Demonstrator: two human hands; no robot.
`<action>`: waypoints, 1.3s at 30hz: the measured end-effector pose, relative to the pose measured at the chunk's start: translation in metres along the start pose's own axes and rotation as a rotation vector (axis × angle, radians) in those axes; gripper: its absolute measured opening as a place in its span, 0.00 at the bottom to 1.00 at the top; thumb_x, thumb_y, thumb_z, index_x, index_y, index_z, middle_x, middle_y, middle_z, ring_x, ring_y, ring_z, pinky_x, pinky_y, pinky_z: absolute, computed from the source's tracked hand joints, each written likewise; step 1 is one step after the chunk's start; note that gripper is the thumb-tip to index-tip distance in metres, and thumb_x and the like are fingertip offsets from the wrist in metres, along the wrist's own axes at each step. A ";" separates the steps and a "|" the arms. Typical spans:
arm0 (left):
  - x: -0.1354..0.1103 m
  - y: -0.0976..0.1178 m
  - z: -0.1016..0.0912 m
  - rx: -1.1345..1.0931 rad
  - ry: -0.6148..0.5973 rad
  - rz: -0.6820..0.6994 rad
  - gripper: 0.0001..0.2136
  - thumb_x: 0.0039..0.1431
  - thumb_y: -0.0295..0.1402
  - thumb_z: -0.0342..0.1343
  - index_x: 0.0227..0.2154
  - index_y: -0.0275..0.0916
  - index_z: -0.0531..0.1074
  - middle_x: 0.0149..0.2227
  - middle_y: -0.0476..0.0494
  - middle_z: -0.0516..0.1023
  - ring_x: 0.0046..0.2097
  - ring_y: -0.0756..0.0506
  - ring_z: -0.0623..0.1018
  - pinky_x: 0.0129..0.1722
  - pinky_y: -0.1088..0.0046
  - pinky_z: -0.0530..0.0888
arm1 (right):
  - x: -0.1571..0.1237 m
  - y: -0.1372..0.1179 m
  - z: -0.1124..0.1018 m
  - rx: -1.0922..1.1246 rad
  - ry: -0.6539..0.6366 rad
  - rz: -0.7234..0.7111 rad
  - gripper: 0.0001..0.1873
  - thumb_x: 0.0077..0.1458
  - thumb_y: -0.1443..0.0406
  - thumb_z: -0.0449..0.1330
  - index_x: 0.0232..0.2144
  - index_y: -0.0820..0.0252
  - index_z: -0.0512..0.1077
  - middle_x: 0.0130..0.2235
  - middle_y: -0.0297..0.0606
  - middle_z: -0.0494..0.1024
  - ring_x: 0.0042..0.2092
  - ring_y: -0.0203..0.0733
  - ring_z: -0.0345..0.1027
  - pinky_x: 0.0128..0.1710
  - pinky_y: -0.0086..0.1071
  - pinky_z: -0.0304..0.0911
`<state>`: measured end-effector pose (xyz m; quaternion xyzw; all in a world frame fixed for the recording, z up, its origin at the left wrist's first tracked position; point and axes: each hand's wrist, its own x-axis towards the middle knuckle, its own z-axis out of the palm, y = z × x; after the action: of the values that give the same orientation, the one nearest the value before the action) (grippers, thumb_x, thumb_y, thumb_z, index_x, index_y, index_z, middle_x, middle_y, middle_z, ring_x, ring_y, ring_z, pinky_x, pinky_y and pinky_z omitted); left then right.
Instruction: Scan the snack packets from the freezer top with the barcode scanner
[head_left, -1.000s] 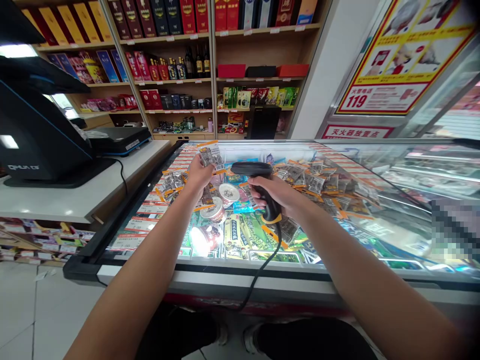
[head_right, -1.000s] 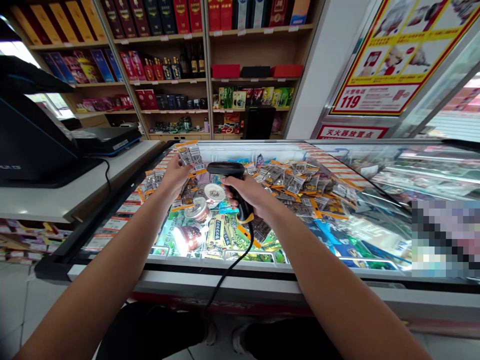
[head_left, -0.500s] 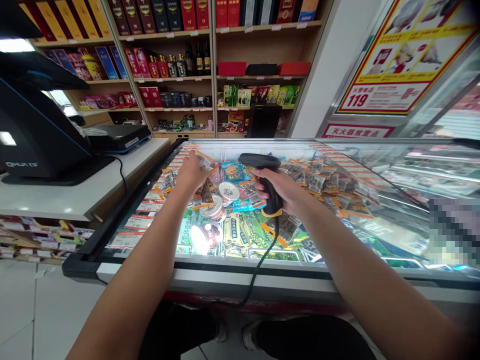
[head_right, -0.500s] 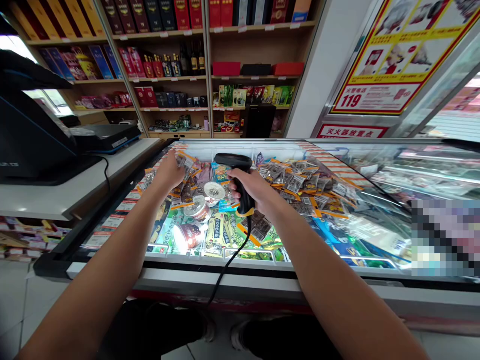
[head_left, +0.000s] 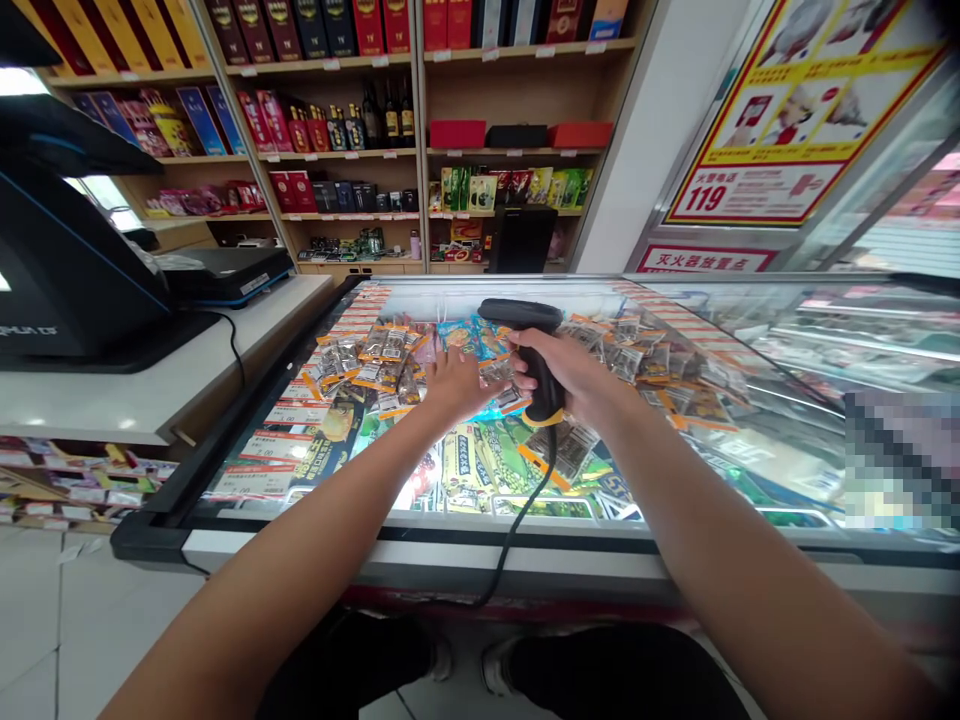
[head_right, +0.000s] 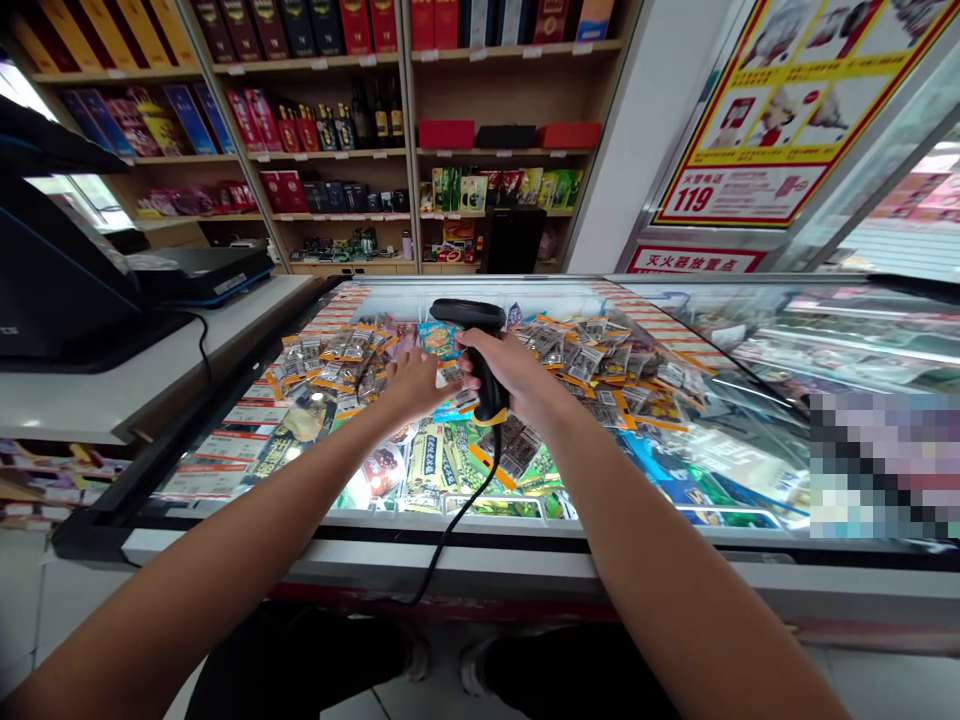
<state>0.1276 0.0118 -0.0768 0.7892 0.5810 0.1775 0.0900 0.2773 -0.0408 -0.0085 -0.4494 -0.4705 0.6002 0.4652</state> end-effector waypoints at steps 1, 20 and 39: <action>0.001 0.000 0.003 -0.033 -0.002 -0.006 0.31 0.57 0.60 0.53 0.50 0.37 0.68 0.63 0.26 0.65 0.65 0.25 0.62 0.60 0.44 0.61 | 0.000 0.000 0.000 -0.023 -0.017 0.003 0.09 0.54 0.62 0.65 0.29 0.57 0.67 0.24 0.33 0.64 0.22 0.33 0.55 0.20 0.30 0.52; 0.017 -0.049 -0.021 -0.407 0.262 -0.006 0.24 0.58 0.31 0.59 0.56 0.39 0.60 0.43 0.37 0.77 0.39 0.41 0.79 0.38 0.66 0.72 | 0.008 0.017 -0.012 -0.220 -0.178 0.022 0.15 0.56 0.56 0.66 0.26 0.56 0.67 0.25 0.36 0.67 0.23 0.35 0.55 0.20 0.31 0.53; -0.008 -0.007 -0.028 0.130 0.123 0.118 0.25 0.65 0.49 0.49 0.58 0.37 0.66 0.60 0.29 0.68 0.64 0.27 0.62 0.60 0.46 0.61 | 0.001 -0.003 -0.004 -0.071 0.076 -0.077 0.10 0.55 0.63 0.63 0.27 0.57 0.66 0.25 0.35 0.66 0.21 0.34 0.56 0.19 0.31 0.55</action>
<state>0.1090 0.0045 -0.0551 0.8138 0.5484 0.1923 -0.0077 0.2811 -0.0392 -0.0065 -0.4696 -0.4904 0.5475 0.4891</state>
